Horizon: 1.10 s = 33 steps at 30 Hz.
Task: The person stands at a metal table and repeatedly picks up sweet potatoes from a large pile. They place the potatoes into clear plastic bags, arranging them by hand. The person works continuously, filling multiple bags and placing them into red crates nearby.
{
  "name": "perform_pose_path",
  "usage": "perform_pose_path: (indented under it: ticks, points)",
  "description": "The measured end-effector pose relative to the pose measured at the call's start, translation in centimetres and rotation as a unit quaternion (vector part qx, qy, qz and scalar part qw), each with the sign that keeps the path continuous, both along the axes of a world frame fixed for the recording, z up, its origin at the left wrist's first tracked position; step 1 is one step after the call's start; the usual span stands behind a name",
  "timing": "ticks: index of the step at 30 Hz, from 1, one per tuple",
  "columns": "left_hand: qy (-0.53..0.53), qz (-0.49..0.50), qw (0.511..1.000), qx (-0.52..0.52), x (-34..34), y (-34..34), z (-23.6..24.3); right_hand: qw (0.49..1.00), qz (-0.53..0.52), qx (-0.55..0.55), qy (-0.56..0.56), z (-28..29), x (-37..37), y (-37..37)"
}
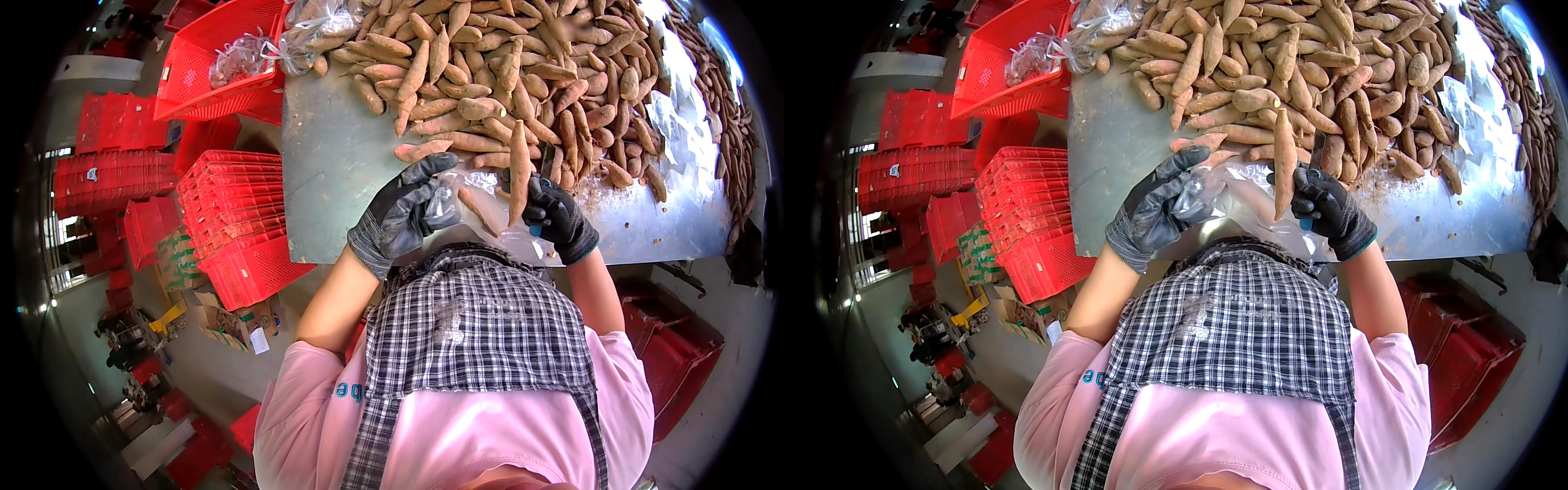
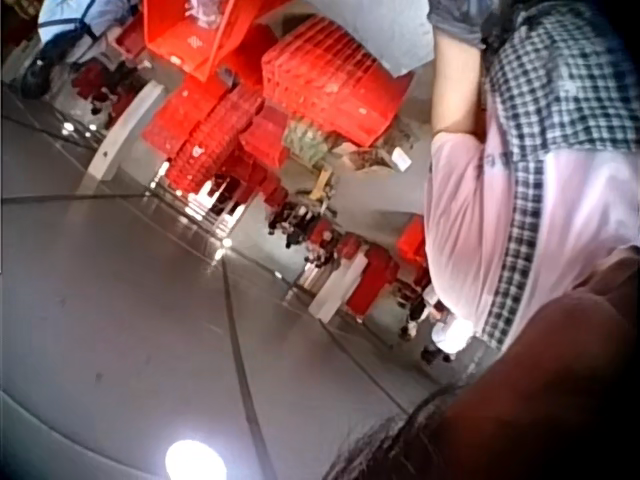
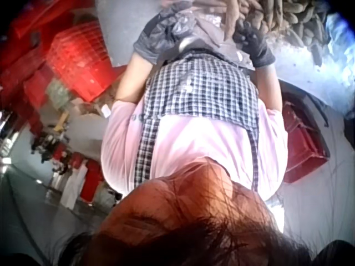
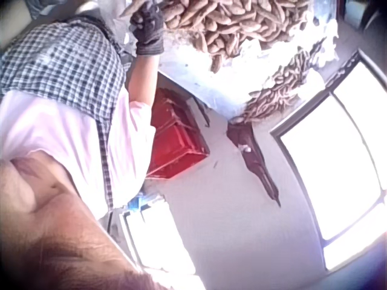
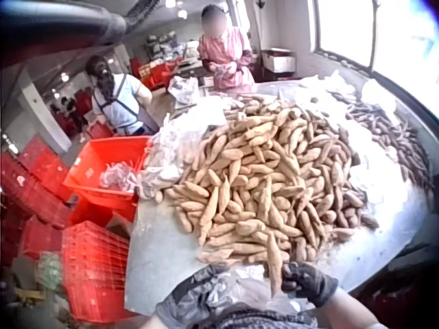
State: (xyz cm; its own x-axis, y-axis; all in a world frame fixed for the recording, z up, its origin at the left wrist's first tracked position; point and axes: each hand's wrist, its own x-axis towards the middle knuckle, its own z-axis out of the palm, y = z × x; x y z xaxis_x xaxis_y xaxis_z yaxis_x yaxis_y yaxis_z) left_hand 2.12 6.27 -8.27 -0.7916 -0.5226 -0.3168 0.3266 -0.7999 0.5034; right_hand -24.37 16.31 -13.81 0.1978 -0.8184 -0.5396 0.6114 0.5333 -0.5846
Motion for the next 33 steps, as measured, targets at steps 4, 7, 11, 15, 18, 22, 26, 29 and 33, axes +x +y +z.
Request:
perform_pose_path:
  ticks: [4,7,11,15,18,22,26,29,33]
  points:
    - [0.038,-0.005,0.998,-0.059,0.3,0.3,-1.4,1.000,-0.001,-0.012,-0.017,-0.3,0.5,0.1]
    - [-0.023,-0.040,0.998,-0.051,-0.5,-0.1,1.4,1.000,-0.017,-0.015,-0.016,-0.3,0.8,0.4]
    - [-0.108,-0.003,0.988,-0.112,0.0,-0.2,1.3,1.000,-0.002,-0.018,-0.016,0.7,0.8,0.7]
    - [-0.086,0.069,0.994,0.026,-0.6,0.7,3.1,0.999,0.013,-0.013,-0.032,1.7,1.1,0.5]
    - [-0.032,0.016,0.998,0.057,0.1,0.8,0.6,0.998,0.025,-0.040,-0.035,2.1,1.3,0.4]
    - [-0.007,-0.015,0.999,0.033,-1.3,0.6,1.0,0.993,0.035,-0.096,0.059,2.8,1.7,0.7]
    - [-0.164,-0.090,0.966,-0.178,-5.0,0.4,-0.8,0.951,0.101,-0.186,0.227,2.9,1.7,0.5]
    - [-0.209,-0.054,0.956,-0.197,-6.4,1.0,-2.9,0.980,0.128,-0.001,0.156,4.4,2.1,0.3]
    - [-0.268,0.021,0.855,-0.444,-6.4,1.2,-2.4,0.868,-0.087,-0.203,0.445,4.4,1.4,-0.1]
